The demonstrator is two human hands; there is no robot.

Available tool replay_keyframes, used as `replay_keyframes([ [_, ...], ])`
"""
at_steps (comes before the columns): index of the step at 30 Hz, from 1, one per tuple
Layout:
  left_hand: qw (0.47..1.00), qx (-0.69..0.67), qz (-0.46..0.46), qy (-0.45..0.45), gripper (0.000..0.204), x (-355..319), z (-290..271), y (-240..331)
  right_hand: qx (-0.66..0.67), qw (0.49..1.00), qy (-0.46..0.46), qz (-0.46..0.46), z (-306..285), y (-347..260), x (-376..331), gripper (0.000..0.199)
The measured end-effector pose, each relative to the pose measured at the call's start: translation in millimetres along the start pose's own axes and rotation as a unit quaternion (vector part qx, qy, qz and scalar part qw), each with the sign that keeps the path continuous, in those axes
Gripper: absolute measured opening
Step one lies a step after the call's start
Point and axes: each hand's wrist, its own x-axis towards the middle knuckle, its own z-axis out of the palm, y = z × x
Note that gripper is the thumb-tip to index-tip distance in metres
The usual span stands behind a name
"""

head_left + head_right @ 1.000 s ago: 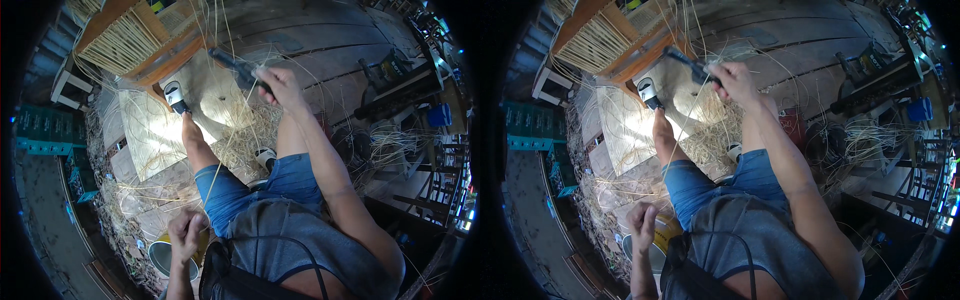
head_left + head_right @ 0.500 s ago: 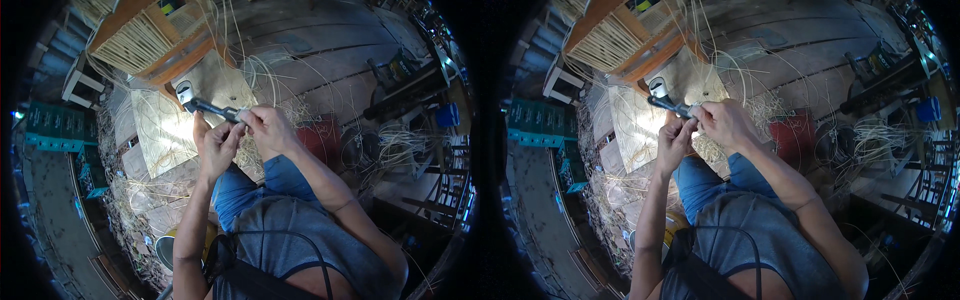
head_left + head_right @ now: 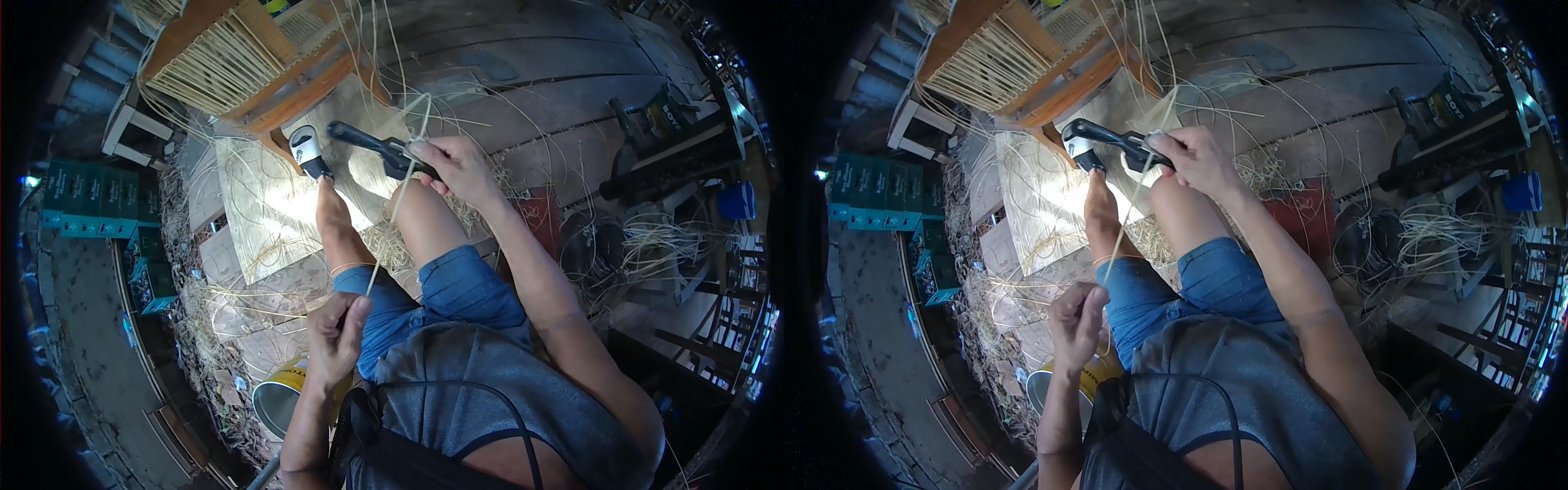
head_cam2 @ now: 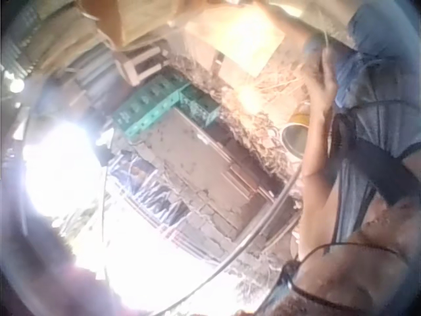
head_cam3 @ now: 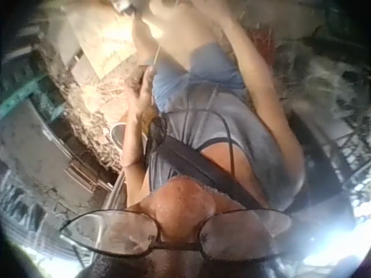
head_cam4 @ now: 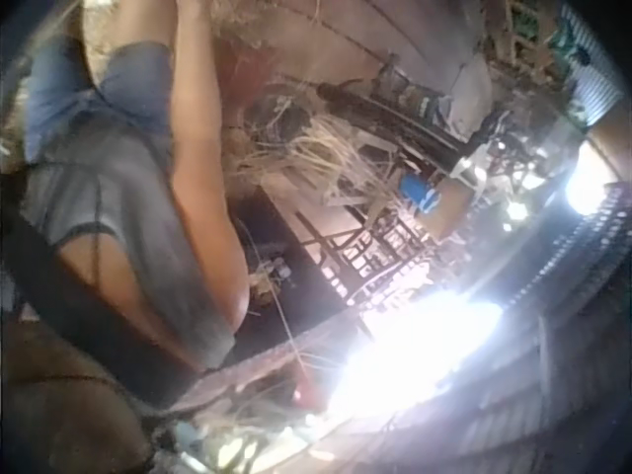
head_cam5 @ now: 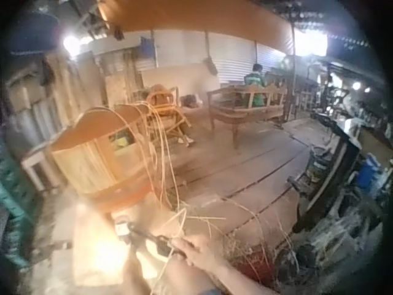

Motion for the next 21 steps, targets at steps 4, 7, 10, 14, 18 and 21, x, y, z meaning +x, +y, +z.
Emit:
replay_keyframes([
  [4,0.997,-0.042,-0.06,-0.008,0.017,-22.9,-20.4,-0.9,0.118,0.991,0.042,0.041,-19.7,-16.1,13.4,0.028],
  [7,0.995,-0.056,-0.082,0.002,0.017,-40.2,-32.3,-1.5,0.146,0.986,0.056,0.06,-27.7,-21.1,21.7,0.027],
  [10,0.999,0.005,-0.032,-0.029,0.019,-61.5,-56.6,2.8,0.177,0.976,0.113,0.047,-63.9,-20.4,33.3,0.027],
  [14,0.995,0.0,-0.063,-0.071,0.021,-77.8,-93.6,-3.3,0.13,0.981,0.141,-0.042,-98.0,-39.2,47.6,0.032],
  [18,0.926,0.344,-0.021,-0.157,0.035,-7.7,-83.6,-41.1,-0.183,0.966,0.165,-0.083,-44.6,-82.2,9.1,0.036],
  [21,0.983,0.157,0.067,-0.073,0.042,75.2,-4.3,-7.6,-0.161,0.975,0.13,-0.084,-8.2,-55.3,-20.0,0.034],
])
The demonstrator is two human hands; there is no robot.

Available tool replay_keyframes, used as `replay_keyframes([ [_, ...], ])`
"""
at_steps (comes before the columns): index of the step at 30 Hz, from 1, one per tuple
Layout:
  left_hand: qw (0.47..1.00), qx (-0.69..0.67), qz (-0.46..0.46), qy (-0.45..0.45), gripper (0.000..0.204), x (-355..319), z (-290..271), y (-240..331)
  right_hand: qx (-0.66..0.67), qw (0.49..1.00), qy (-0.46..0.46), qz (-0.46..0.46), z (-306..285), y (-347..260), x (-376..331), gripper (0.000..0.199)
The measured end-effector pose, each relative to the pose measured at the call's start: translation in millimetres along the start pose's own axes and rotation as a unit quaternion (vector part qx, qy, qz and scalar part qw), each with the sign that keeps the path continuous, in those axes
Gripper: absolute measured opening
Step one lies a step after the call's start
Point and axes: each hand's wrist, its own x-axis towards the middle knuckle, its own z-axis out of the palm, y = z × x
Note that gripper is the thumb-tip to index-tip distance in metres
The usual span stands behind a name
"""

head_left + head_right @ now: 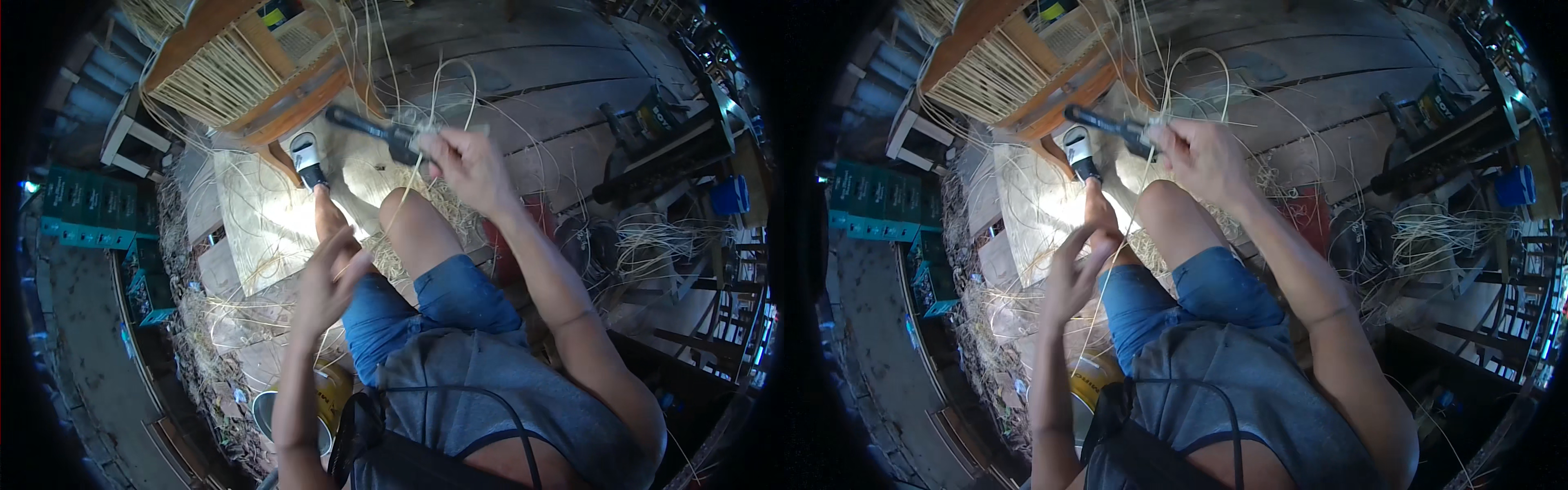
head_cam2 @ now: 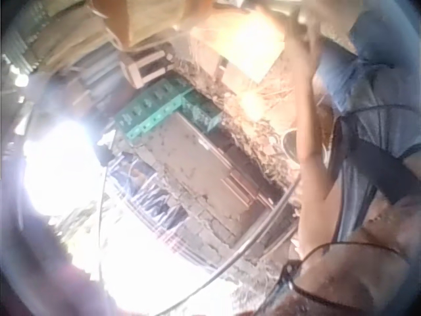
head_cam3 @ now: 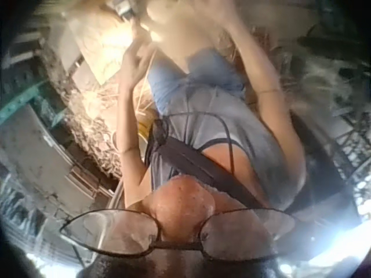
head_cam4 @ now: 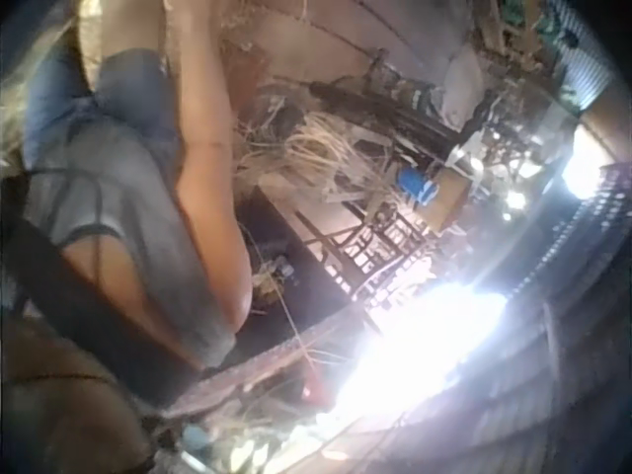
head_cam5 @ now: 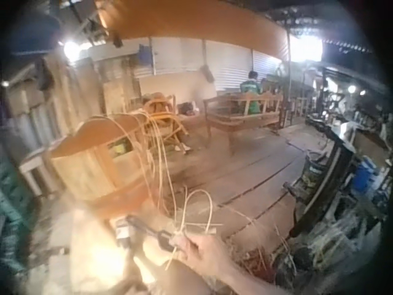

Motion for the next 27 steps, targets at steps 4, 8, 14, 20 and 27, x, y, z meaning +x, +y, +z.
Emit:
replay_keyframes([
  [4,0.992,-0.114,0.044,0.025,0.024,44.4,38.3,35.0,-0.03,0.999,-0.012,-0.001,23.0,13.7,-26.6,0.033],
  [8,0.986,-0.136,0.081,0.056,0.02,44.1,46.7,27.6,0.013,0.998,-0.057,-0.003,19.5,18.6,-28.1,0.028],
  [14,0.98,-0.184,0.02,0.069,0.018,4.6,25.2,57.1,0.232,0.965,-0.022,0.124,-27.0,32.1,27.9,0.033],
  [20,0.973,-0.222,0.003,0.064,0.019,-39.5,-26.5,97.5,0.13,0.987,0.093,0.007,-123.6,-8.3,120.3,0.029],
  [27,0.954,-0.299,0.007,0.035,0.018,-39.6,-29.9,72.4,-0.091,0.975,0.141,-0.147,-154.0,-97.7,133.7,0.029],
])
